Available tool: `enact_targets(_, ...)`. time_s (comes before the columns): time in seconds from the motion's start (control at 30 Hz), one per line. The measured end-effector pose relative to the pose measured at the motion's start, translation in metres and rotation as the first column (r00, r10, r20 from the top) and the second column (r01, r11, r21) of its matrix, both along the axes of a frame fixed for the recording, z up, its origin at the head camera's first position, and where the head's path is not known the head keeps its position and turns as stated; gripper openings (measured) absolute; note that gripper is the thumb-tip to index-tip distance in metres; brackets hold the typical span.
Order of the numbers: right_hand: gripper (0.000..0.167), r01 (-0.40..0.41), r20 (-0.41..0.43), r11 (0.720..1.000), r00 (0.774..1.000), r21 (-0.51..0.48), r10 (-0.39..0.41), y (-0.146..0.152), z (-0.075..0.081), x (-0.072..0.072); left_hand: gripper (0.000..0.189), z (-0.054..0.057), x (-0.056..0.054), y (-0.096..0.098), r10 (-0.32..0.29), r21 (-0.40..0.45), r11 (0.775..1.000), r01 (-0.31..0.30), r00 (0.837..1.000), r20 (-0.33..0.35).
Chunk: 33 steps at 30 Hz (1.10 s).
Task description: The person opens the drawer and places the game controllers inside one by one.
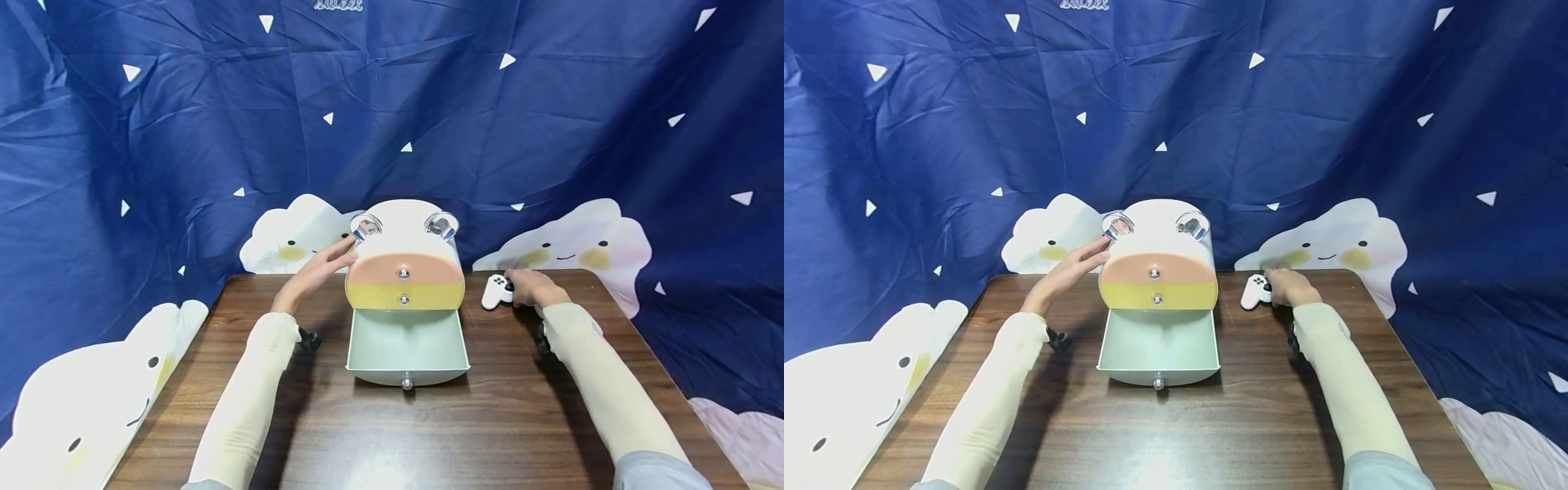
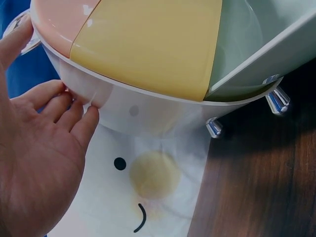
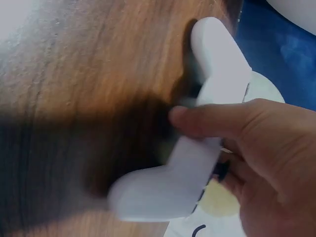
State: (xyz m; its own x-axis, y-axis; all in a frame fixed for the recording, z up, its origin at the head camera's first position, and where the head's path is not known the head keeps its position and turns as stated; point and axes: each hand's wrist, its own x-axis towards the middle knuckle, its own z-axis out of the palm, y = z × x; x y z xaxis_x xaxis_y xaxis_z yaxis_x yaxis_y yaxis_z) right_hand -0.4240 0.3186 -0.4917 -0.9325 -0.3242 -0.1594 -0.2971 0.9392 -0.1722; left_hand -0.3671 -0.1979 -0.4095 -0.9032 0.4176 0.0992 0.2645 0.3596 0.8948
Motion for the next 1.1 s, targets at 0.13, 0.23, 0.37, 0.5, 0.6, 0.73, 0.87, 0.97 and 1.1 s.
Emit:
enact_targets(0.13,0.067,0.022,0.042,0.998,0.999,0.052,-0.024,0.007,-0.014,-0.013,0.068,0.001,0.001,0.0,0.0,-0.009,1.0,0.0,1.0,0.007)
enact_targets(0.23,0.071,-0.007,0.009,1.0,1.0,0.029,0.007,0.019,-0.028,-0.022,0.068,0.0,0.001,-0.001,0.0,-0.014,1.0,0.0,1.0,0.006)
enact_targets(0.37,0.072,-0.011,0.002,1.0,1.0,-0.013,0.011,0.01,-0.009,-0.002,0.068,0.0,0.001,-0.001,-0.001,-0.024,1.0,0.0,1.0,-0.011)
enact_targets(0.5,0.061,-0.007,0.01,1.0,1.0,-0.005,0.007,-0.005,0.016,0.024,0.07,0.0,-0.001,0.0,0.002,-0.029,1.0,-0.002,1.0,-0.023)
enact_targets(0.6,0.055,-0.018,-0.002,1.0,1.0,0.013,0.018,-0.007,0.018,0.028,0.071,-0.001,-0.001,0.0,0.002,-0.026,1.0,-0.002,1.0,-0.023)
enact_targets(0.73,0.056,-0.009,-0.01,1.0,1.0,0.01,0.009,-0.005,0.015,0.026,0.071,-0.001,-0.002,0.0,-0.003,-0.022,1.0,0.003,1.0,-0.02)
enact_targets(0.87,0.061,0.001,-0.021,1.0,1.0,0.011,0.0,-0.003,0.016,0.026,0.07,0.0,-0.001,0.0,-0.006,-0.022,1.0,0.006,1.0,-0.015)
enact_targets(0.97,0.066,0.008,-0.018,1.0,1.0,0.02,-0.007,-0.004,0.018,0.027,0.069,0.0,-0.001,0.0,-0.006,-0.025,1.0,0.006,1.0,-0.011)
enact_targets(1.1,0.065,0.006,-0.022,1.0,1.0,0.017,-0.006,-0.005,0.025,0.028,0.069,-0.001,-0.002,-0.002,-0.008,-0.024,1.0,0.007,1.0,-0.007)
